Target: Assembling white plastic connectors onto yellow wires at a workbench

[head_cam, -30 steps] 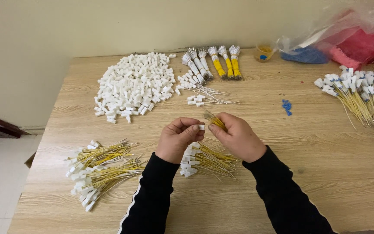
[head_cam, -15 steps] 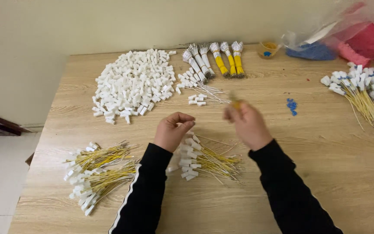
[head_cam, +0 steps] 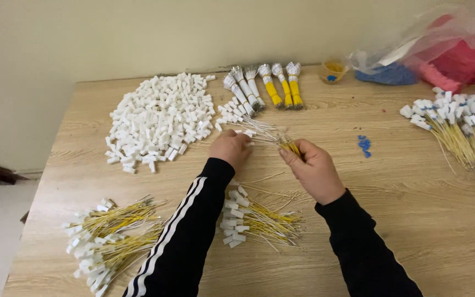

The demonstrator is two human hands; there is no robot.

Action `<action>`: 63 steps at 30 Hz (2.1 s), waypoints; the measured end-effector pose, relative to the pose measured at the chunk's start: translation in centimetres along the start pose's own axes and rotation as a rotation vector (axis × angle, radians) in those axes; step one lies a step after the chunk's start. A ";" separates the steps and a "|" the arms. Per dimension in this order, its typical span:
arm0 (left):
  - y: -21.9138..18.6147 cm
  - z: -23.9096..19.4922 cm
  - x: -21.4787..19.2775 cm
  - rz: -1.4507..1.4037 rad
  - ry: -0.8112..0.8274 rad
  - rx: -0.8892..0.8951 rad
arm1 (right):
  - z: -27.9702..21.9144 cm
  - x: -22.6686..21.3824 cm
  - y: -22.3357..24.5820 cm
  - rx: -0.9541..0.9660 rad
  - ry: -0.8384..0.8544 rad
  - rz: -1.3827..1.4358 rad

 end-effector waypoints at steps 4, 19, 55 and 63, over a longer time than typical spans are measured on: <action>0.1 0.3 0.2 0.002 -0.026 0.059 | -0.1 0.1 -1.4 0.041 -0.011 0.092; -4.8 -10.7 -8.9 -1.167 -0.404 -0.193 | -3.5 1.3 4.7 0.011 0.078 0.133; -4.9 -13.5 -7.5 -1.727 -0.199 -0.428 | -5.8 0.8 6.6 -0.147 0.121 -0.162; -4.5 -13.2 -6.9 -1.792 -0.166 -0.449 | -5.9 1.3 7.0 -0.084 0.162 -0.077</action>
Point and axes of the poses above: each hand's wrist, its own z-axis towards the middle knuckle, its own x-axis out of the palm, y = z × x, the point moved 3 cm from there along z, towards the middle knuckle, and after that the axes turned 15 degrees about -y, right-handed, at the moved point
